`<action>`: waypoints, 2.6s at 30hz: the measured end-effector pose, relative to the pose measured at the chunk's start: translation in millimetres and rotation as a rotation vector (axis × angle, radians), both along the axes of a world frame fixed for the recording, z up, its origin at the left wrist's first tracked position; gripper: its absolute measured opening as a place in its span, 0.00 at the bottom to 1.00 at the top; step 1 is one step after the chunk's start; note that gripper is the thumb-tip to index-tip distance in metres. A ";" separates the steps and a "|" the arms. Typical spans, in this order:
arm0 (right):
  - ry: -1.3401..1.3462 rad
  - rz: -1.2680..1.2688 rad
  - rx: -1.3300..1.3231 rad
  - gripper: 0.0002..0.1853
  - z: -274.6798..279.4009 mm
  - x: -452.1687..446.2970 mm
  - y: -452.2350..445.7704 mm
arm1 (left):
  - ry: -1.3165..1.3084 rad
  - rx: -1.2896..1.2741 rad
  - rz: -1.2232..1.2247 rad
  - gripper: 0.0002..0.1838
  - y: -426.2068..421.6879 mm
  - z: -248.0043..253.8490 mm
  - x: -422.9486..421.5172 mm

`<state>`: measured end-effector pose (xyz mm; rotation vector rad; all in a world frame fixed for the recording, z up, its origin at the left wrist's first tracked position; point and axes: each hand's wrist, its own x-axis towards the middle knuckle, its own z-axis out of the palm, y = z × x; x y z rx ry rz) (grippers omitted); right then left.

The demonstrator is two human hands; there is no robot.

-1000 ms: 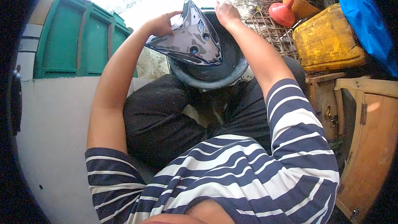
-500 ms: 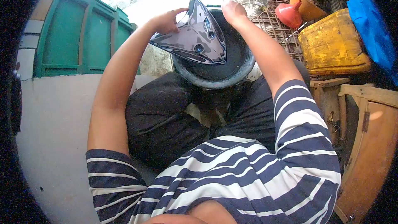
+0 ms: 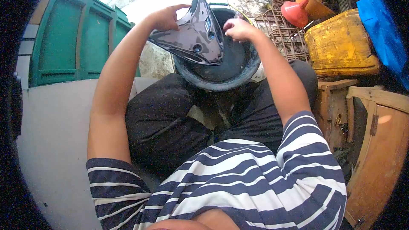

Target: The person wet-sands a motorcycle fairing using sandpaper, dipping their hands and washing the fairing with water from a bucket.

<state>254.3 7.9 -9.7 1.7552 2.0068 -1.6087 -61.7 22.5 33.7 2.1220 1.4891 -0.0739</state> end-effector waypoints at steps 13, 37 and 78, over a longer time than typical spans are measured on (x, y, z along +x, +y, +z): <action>-0.507 0.043 0.103 0.35 -185.9 -13.9 51.2 | 0.022 0.096 0.063 0.50 -7.6 5.4 -3.1; 0.682 -0.945 -0.766 0.16 -235.6 23.3 8.1 | 0.168 0.443 -0.186 0.43 -16.4 -7.4 19.3; 0.658 -1.092 -0.382 0.26 -68.9 -42.5 -45.3 | 0.191 0.476 -0.174 0.56 -10.1 -26.0 14.7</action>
